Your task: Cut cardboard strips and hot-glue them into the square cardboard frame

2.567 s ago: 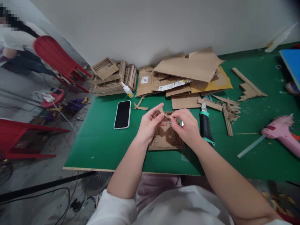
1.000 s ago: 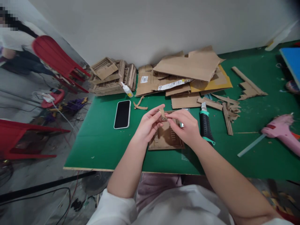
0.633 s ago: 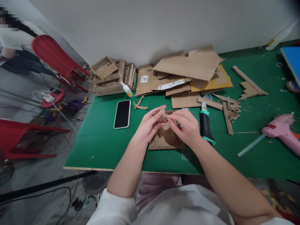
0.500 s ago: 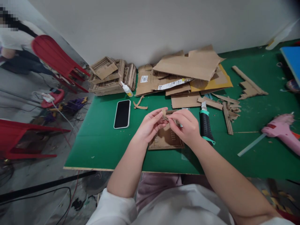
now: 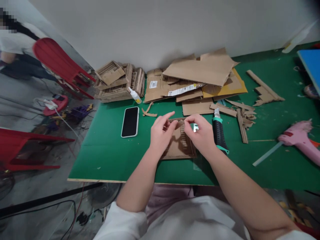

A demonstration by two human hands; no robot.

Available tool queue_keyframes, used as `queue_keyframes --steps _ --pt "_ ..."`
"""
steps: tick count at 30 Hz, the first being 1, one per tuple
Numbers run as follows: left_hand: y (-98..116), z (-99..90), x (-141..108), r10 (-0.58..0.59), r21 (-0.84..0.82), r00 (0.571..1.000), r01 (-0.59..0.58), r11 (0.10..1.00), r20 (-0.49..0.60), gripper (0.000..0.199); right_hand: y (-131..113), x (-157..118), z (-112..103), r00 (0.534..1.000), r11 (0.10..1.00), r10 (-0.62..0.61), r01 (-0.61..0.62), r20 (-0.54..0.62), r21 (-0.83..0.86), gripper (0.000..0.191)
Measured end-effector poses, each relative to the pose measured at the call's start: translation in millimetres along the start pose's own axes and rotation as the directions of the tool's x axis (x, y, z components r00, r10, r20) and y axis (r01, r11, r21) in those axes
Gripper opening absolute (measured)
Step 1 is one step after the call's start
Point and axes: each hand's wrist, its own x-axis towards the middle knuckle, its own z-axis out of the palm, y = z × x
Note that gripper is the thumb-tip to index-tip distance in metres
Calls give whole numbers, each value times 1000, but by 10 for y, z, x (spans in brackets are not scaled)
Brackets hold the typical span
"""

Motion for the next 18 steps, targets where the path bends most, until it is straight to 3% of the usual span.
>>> queue_keyframes --steps 1,3,6,9,13,18 --pt "-5 1 -7 152 124 987 -145 982 -52 34 0 3 -9 999 999 49 -49 2 9 9" --pt "-20 5 -14 385 266 922 -361 894 -40 33 4 8 -21 993 992 117 -118 10 35 8" --pt "-40 29 -16 512 310 859 -488 816 3 31 6 13 -27 985 983 167 -169 33 73 7" --pt "-39 64 -20 446 250 895 -430 867 -6 24 -5 15 -28 981 975 184 -190 57 113 8" --pt "-15 84 -29 213 27 977 -213 977 14 19 -16 6 -27 981 968 182 -191 71 162 7" --pt "-3 84 -37 29 -177 999 -23 984 30 21 3 -10 -22 986 973 152 -162 71 167 8"
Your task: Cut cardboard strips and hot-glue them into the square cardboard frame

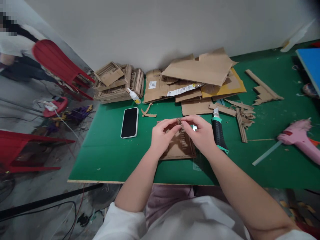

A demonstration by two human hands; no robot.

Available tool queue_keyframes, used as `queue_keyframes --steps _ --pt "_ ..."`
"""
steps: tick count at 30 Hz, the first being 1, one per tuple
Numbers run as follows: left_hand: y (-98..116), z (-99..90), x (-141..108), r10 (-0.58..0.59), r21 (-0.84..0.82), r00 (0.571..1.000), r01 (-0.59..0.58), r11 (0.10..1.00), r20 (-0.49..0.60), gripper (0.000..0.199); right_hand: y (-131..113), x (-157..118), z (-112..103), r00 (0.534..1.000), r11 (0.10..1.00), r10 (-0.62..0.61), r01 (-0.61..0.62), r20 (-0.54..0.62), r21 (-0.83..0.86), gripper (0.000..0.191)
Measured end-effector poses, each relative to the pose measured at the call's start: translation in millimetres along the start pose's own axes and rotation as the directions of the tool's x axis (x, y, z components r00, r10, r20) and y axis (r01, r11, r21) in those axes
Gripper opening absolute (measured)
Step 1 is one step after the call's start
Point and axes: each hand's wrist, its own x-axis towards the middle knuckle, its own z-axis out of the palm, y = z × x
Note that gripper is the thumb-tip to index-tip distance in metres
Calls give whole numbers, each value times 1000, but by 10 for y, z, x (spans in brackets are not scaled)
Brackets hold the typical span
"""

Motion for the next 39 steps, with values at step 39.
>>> queue_keyframes --steps 39 --pt "22 22 -26 147 215 989 -148 965 25 18 -38 17 -8 1000 993 -16 13 -24 -115 8"
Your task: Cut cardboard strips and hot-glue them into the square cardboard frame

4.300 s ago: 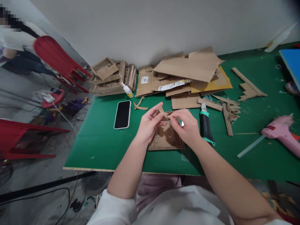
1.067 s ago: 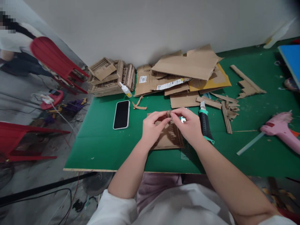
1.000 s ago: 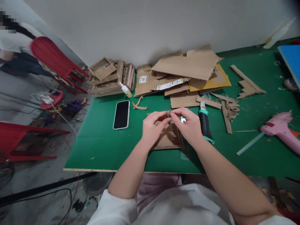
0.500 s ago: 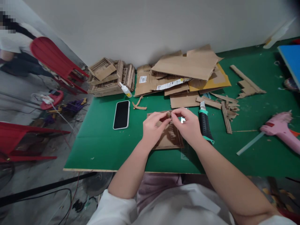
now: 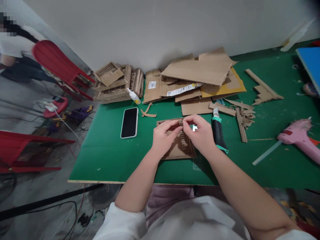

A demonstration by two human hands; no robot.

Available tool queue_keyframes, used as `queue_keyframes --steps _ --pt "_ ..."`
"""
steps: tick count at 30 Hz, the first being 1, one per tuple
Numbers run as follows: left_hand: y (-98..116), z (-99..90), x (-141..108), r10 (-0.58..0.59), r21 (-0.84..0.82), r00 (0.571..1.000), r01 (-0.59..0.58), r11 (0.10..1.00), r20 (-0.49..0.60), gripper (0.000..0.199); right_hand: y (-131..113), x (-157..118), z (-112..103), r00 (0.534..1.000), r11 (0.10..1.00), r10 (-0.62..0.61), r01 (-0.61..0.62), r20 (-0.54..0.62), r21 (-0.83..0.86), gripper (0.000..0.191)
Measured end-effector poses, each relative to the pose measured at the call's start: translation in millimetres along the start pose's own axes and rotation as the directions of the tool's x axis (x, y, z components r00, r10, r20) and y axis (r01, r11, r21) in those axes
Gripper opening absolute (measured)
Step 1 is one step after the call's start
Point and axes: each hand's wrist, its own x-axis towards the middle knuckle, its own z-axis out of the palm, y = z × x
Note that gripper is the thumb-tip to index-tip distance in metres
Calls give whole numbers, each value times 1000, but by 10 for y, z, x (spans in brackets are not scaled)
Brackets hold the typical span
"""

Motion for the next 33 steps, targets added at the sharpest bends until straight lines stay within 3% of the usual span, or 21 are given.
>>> queue_keyframes --steps 4,9,13,20,28,33 --pt "-12 -6 5 26 27 1000 -26 999 -17 18 13 -13 22 995 995 -100 100 -29 -6 9" --pt "-37 -3 7 177 150 982 -165 975 -71 18 66 -48 56 951 950 -299 289 -74 -122 12" --pt "-79 -7 -2 275 243 958 -250 937 -75 21 104 -70 63 932 922 -355 337 -69 -191 16" --pt "-99 -31 -13 411 350 910 -366 862 -61 26 120 -71 64 925 912 -372 351 -70 -214 15" --pt "-69 -21 -5 353 268 933 -323 908 -74 24 41 -63 73 963 964 -249 236 -99 -126 10" --pt "-71 -30 -4 332 268 941 -303 915 -70 24 51 -59 61 960 960 -269 260 -79 -108 13"
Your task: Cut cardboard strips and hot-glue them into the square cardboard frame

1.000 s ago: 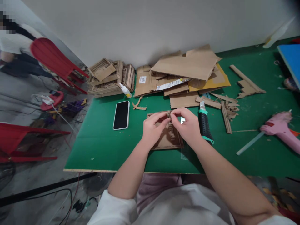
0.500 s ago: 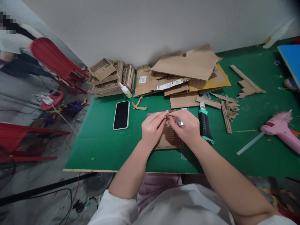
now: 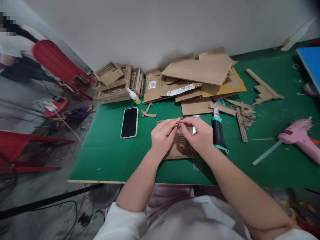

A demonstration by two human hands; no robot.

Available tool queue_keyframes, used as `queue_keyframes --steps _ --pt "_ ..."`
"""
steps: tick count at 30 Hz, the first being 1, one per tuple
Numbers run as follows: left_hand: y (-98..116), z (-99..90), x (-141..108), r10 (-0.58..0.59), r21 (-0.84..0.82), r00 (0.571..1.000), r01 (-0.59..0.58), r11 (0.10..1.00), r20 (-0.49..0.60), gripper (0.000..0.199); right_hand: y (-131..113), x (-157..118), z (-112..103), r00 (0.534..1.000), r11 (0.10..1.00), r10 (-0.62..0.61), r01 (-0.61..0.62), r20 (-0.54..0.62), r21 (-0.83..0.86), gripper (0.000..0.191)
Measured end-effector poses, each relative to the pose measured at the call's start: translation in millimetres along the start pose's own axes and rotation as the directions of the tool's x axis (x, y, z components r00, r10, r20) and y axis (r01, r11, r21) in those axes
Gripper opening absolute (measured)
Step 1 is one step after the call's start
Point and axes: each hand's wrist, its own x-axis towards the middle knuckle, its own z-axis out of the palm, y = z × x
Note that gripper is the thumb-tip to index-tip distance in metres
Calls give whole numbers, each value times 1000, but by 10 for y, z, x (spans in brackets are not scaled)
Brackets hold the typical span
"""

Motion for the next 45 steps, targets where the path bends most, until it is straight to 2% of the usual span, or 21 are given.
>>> queue_keyframes --steps 4,8,18,21,24,28,39,45 --pt "-20 -3 -9 72 54 997 -72 996 -7 26 19 -19 10 999 998 -41 40 -5 -57 14" --pt "-29 0 -24 139 78 990 -137 988 -20 29 0 -25 20 1000 998 -1 0 -22 -60 12" --pt "13 -1 -24 87 40 996 -86 996 -25 25 -38 -2 7 998 997 60 -59 -30 51 10" --pt "4 1 -24 97 54 995 -95 994 -28 26 -22 -1 -4 999 998 32 -32 -5 57 12" --pt "-20 -4 -23 153 67 988 -151 986 -32 31 1 -1 -14 999 999 -33 33 16 20 15" --pt "-45 -22 -20 225 97 974 -222 970 -19 35 10 -3 -7 998 998 -65 65 -9 -5 15" --pt "-33 -17 -21 246 116 969 -242 963 -28 34 -58 18 1 993 985 115 -114 -5 128 10" --pt "-60 -17 -28 242 97 970 -239 966 -21 38 -10 13 -12 1000 999 -26 26 8 46 13"
